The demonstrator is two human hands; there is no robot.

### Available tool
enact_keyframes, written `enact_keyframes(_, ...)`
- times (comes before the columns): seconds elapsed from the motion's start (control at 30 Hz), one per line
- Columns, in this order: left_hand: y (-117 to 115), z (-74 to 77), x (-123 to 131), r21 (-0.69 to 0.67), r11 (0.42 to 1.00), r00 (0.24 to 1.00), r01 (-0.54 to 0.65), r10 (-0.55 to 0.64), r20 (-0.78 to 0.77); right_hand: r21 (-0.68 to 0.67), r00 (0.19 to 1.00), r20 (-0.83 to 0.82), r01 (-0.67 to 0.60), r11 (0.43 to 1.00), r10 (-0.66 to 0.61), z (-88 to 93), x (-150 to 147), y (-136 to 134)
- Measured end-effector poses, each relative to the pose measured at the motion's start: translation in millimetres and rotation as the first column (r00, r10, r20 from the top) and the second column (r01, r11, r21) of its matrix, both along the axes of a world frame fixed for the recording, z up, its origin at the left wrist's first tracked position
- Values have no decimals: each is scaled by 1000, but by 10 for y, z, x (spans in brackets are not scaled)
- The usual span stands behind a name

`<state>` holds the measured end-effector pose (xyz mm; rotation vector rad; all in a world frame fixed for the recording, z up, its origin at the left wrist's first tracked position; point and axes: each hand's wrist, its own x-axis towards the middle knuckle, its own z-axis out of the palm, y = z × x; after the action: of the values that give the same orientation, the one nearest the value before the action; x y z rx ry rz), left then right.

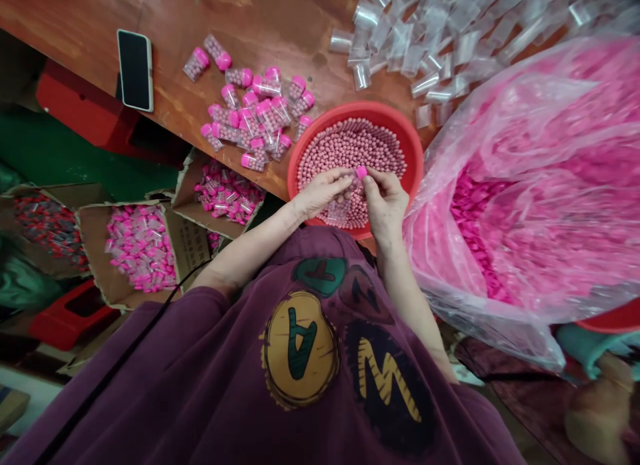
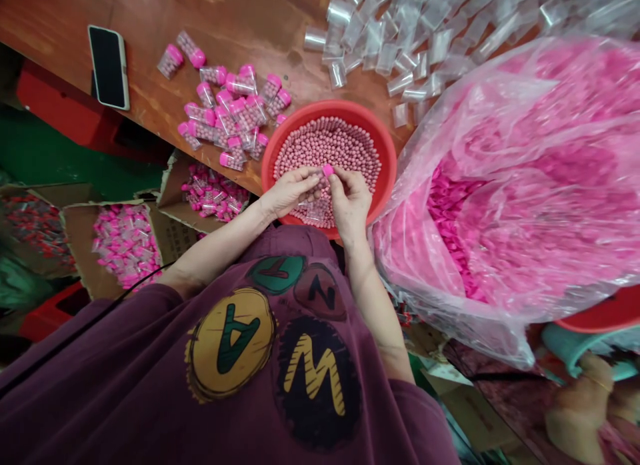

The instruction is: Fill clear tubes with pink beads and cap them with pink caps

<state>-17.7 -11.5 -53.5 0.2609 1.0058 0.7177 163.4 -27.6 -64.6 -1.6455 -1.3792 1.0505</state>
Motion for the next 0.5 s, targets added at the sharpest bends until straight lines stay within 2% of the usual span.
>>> enact_keyframes(0.13,17,9,-9,-12,1000,1000,24,-24,-14,99,994,108,-5,995,-6,81,10,-21)
enact_keyframes(0.23,23,17,-11,-20,1000,1000,19,-19,-12,135,992,128,-28,990,10,112,15,-26)
enact_keyframes(0.37,-2,24,11,-2,1000,1000,13,-13,13,108,989,146,-46,993,30,66,6,-38)
enact_keyframes(0.5,-33,62,31,-7,1000,1000,9,-8,24,146,992,124,-58,988,40,20,0,-54)
